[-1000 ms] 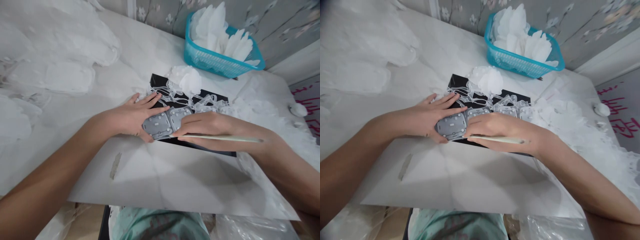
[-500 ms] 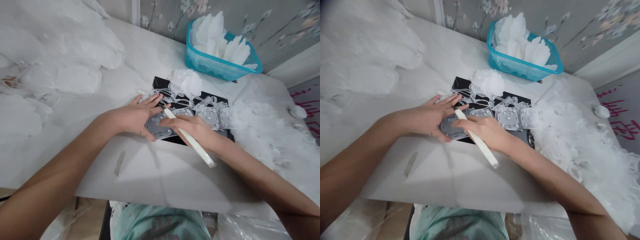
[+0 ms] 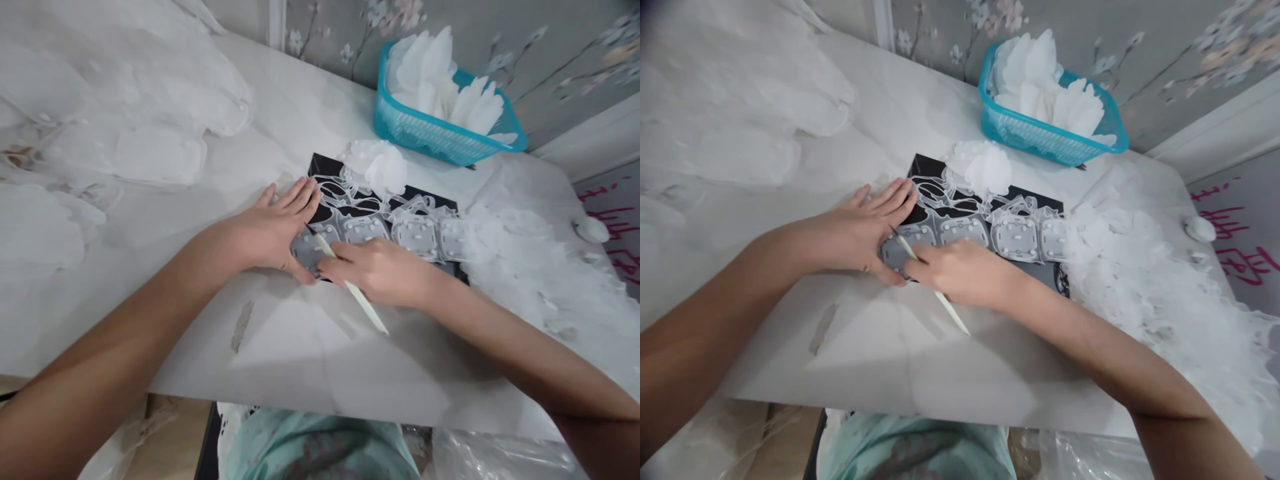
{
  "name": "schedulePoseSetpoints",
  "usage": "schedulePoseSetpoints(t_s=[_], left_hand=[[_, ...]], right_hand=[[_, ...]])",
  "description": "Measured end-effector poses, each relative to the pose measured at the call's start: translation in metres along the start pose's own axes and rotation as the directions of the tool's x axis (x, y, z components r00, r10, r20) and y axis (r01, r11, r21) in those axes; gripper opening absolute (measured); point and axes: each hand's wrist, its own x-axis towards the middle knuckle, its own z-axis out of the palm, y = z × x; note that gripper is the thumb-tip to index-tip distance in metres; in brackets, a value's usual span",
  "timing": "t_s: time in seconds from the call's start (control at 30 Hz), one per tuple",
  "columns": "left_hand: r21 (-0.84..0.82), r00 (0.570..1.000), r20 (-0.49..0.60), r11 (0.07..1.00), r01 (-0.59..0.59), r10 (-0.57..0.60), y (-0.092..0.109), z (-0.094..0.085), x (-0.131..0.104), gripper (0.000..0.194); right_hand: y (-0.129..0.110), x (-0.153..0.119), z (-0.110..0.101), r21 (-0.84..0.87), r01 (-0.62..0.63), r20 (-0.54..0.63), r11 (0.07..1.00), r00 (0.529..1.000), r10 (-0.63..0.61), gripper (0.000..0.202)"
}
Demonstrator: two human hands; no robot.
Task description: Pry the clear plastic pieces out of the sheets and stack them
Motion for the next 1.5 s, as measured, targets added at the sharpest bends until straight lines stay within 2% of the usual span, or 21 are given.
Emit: schedulePoseSetpoints(t_s=[0.1,0.27,0.33,0.43,0.5,0.53,0.57,0.6,0.63,0.67,0.73,0.83,0.9,1.03,1.13,1.2,1.27,1.33,1.4,1.43,1.5], left_hand=[[0.014,0.999,0.028,1.0,0.019,-0.019,0.003,-0.001,-0.001,0.128],[0.038,1.0,0.026,0.999,0.013,-0.014,0.0,-0.002,0.001,0.124],[0.029,1.0,-0.029,1.0,-0.006,0.007,0.001,-0.008,-0.004,0.117],[0.006,0.975,-0.223,1.0,0.028,-0.026,0.016,-0.023,-0.031,0.106],[-0.061,0.907,-0.398,0.99,0.128,-0.142,0.037,-0.027,-0.057,0.086],[-0.143,0.849,-0.459,0.965,0.221,-0.263,0.05,-0.026,-0.069,0.068],[-0.264,0.743,-0.521,0.907,0.328,-0.421,0.062,-0.021,-0.079,0.047],[-0.412,0.664,-0.456,0.802,0.433,-0.593,0.074,-0.014,-0.086,0.037],[-0.523,0.641,-0.338,0.704,0.48,-0.689,0.084,-0.005,-0.089,0.04],[-0.612,0.659,-0.237,0.637,0.47,-0.714,0.092,0.005,-0.089,0.043],[-0.736,0.697,-0.167,0.558,0.382,-0.697,0.102,0.022,-0.078,0.04],[-0.762,0.713,-0.161,0.545,0.35,-0.682,0.107,0.035,-0.055,0.035],[-0.774,0.712,-0.181,0.545,0.322,-0.679,0.107,0.038,-0.045,0.034],[-0.774,0.672,-0.275,0.573,0.27,-0.687,0.1,0.047,-0.043,0.038],[-0.713,0.666,-0.395,0.668,0.211,-0.633,0.09,0.057,-0.045,0.038],[-0.63,0.681,-0.487,0.76,0.159,-0.546,0.085,0.061,-0.046,0.036],[-0.558,0.678,-0.557,0.821,0.122,-0.48,0.083,0.063,-0.046,0.036],[-0.554,0.646,-0.581,0.822,0.131,-0.495,0.085,0.062,-0.046,0.036],[-0.591,0.608,-0.578,0.793,0.149,-0.545,0.09,0.06,-0.046,0.037],[-0.614,0.593,-0.57,0.775,0.152,-0.568,0.093,0.059,-0.046,0.038],[-0.652,0.571,-0.554,0.742,0.154,-0.605,0.097,0.056,-0.046,0.038]], right_hand=[[-0.009,-0.001,0.003,-0.225,0.052,0.01,0.973,0.999,-0.051,0.03],[-0.014,-0.003,0.013,-0.276,0.007,-0.058,0.961,0.998,-0.024,0.028],[-0.013,-0.003,0.017,-0.266,-0.066,-0.071,0.962,0.996,0.049,0.026],[-0.012,-0.003,0.022,-0.191,-0.172,-0.081,0.966,0.984,0.159,0.02],[-0.011,-0.002,0.023,-0.076,-0.231,-0.118,0.97,0.968,0.221,0.017],[-0.012,-0.001,0.023,-0.002,-0.267,-0.147,0.964,0.953,0.264,0.016],[-0.012,-0.001,0.023,0.077,-0.302,-0.176,0.95,0.934,0.312,0.016],[-0.013,0.0,0.023,0.154,-0.335,-0.199,0.93,0.911,0.361,0.016],[-0.014,0.001,0.022,0.221,-0.362,-0.21,0.906,0.889,0.407,0.015],[-0.015,0.001,0.02,0.273,-0.378,-0.206,0.885,0.876,0.437,0.014],[-0.017,0.001,0.017,0.335,-0.365,-0.158,0.869,0.887,0.434,0.011],[-0.019,-0.002,0.015,0.374,-0.339,-0.088,0.863,0.914,0.397,0.011],[-0.019,-0.003,0.016,0.401,-0.341,-0.096,0.851,0.907,0.409,0.012],[-0.016,-0.004,0.018,0.498,-0.318,-0.199,0.806,0.863,0.464,0.019],[-0.012,-0.004,0.016,0.657,-0.152,-0.301,0.738,0.845,0.442,0.01],[-0.008,-0.004,0.015,0.766,0.002,-0.373,0.643,0.816,0.442,0.009],[-0.005,-0.004,0.015,0.854,0.094,-0.379,0.512,0.787,0.487,0.022],[-0.001,-0.003,0.017,0.927,0.126,-0.311,0.354,0.786,0.534,0.031],[0.004,-0.003,0.02,0.964,0.144,-0.244,0.223,0.811,0.532,0.034],[0.006,-0.003,0.02,0.964,0.162,-0.25,0.21,0.821,0.513,0.033],[0.009,-0.003,0.02,0.934,0.195,-0.322,0.301,0.825,0.464,0.027]])
